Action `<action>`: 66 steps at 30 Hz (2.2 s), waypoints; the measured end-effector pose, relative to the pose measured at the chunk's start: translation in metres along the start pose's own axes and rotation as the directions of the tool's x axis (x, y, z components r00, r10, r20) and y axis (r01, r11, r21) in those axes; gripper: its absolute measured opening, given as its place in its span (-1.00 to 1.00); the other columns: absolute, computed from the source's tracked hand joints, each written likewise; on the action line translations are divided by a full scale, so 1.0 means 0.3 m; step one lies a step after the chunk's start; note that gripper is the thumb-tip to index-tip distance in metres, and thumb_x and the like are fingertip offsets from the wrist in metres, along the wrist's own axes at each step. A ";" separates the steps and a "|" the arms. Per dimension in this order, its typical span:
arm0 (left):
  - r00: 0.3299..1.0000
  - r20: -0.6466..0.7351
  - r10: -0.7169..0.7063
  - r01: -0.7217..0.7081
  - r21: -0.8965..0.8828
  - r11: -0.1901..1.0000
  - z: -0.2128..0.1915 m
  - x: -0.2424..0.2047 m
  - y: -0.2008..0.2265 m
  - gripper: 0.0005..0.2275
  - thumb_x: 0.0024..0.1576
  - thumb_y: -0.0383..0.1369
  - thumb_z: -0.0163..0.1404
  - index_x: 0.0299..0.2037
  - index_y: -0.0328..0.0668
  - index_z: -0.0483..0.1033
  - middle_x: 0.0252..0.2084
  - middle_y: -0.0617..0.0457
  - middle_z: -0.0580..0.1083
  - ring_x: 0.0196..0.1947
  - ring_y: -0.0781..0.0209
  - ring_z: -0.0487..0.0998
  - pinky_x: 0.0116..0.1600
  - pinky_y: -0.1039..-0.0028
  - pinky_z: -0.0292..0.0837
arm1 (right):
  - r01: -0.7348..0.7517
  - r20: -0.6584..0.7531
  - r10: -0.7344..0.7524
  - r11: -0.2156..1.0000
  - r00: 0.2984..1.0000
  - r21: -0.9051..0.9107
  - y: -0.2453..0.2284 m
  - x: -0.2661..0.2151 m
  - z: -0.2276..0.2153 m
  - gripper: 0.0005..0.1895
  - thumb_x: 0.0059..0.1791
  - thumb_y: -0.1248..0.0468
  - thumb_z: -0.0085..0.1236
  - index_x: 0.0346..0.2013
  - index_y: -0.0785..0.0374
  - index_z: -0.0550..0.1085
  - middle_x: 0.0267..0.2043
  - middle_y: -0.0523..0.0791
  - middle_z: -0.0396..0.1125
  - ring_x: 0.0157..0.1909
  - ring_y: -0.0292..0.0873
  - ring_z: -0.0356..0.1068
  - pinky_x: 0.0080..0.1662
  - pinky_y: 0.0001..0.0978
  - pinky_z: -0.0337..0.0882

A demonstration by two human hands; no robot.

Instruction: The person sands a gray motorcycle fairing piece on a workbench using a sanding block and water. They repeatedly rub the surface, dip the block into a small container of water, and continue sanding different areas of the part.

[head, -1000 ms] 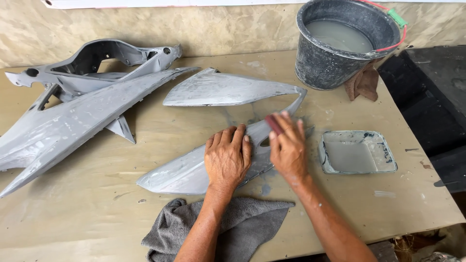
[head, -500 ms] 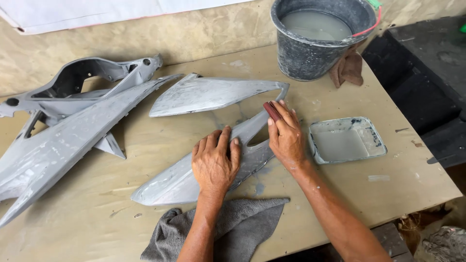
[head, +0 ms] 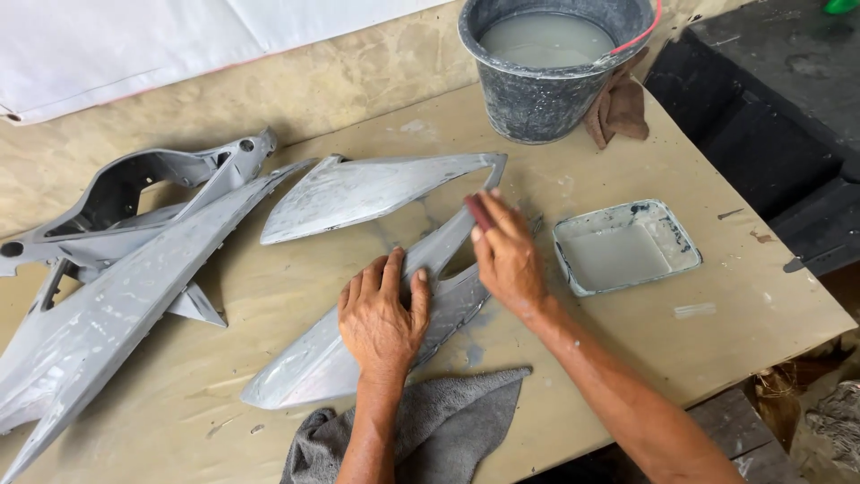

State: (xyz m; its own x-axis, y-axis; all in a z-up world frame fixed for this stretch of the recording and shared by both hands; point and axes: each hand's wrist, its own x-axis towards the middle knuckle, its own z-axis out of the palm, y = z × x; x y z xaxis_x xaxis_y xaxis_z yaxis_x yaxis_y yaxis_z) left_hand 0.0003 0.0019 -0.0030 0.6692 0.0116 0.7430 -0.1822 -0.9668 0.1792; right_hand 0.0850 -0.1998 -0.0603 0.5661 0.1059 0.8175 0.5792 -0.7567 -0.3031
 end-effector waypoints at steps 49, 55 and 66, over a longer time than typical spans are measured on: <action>0.994 0.107 -0.036 0.036 0.008 0.999 -0.041 0.010 0.016 -0.69 0.38 -0.16 -0.29 0.08 0.05 0.54 -0.09 0.06 0.56 -0.02 0.06 0.60 0.15 0.25 0.38 | -0.094 0.043 0.089 0.989 0.995 0.113 -0.086 -0.020 -0.040 -0.66 0.15 0.26 -0.07 0.12 0.40 0.49 0.39 0.09 0.22 0.37 0.18 0.22 0.30 0.15 0.19; 0.995 0.092 -0.032 0.031 0.014 0.999 -0.033 0.014 0.015 -0.69 0.38 -0.16 -0.30 0.08 0.05 0.53 -0.09 0.06 0.55 -0.03 0.07 0.60 0.15 0.26 0.39 | -0.100 0.087 0.086 0.980 0.993 0.170 -0.199 -0.010 -0.106 -0.68 0.14 0.30 -0.11 0.05 0.44 0.50 0.39 0.12 0.19 0.37 0.24 0.19 0.30 0.26 0.16; 0.995 0.095 -0.025 0.024 0.011 1.000 -0.040 0.010 0.013 -0.69 0.37 -0.16 -0.28 0.07 0.03 0.55 -0.10 0.04 0.56 -0.04 0.05 0.60 0.15 0.26 0.39 | -0.191 0.062 0.183 0.970 0.981 0.153 -0.019 0.016 -0.037 -0.66 0.16 0.30 -0.11 0.11 0.50 0.46 0.38 0.17 0.19 0.39 0.25 0.16 0.34 0.19 0.13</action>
State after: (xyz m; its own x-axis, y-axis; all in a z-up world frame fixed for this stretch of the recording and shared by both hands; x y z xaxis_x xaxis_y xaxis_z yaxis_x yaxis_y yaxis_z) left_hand -0.0071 0.0012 0.0077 0.7392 0.0117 0.6734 -0.1577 -0.9691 0.1899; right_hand 0.0778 -0.2022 -0.0490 0.6978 0.0048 0.7163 0.5433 -0.6552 -0.5250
